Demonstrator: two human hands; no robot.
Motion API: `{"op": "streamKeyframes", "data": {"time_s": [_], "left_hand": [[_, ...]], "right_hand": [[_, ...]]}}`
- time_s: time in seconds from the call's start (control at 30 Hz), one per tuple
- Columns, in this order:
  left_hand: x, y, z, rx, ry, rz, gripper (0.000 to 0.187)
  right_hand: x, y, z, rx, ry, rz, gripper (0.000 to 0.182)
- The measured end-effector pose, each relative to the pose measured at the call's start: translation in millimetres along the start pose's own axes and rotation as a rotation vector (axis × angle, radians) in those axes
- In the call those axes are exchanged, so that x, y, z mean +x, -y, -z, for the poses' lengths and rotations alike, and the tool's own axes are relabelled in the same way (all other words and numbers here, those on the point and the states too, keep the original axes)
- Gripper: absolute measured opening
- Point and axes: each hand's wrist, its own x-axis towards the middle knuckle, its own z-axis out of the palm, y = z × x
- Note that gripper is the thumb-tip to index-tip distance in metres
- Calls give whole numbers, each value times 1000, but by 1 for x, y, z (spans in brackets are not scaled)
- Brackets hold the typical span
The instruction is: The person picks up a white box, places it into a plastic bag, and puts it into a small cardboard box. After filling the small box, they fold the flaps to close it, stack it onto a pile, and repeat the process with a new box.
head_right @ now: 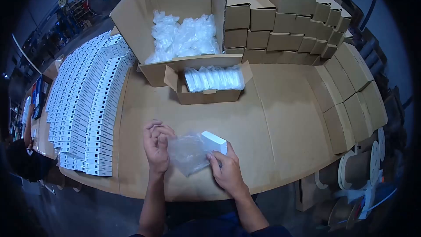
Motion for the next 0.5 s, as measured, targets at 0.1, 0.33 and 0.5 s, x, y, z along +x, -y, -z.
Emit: {"op": "streamKeyframes", "data": {"time_s": [0.1, 0.33, 0.5], "left_hand": [[-11, 1, -5, -271, -33, 18, 108], [-42, -5, -16, -149, 257, 429, 62], [-43, -14, -17, -39, 187, 292, 50]], "right_hand": [[-1, -1, -1, 38, -131, 37, 15], [4, 5, -5, 29, -143, 180, 16], [13, 0, 27, 184, -265, 120, 28]]}}
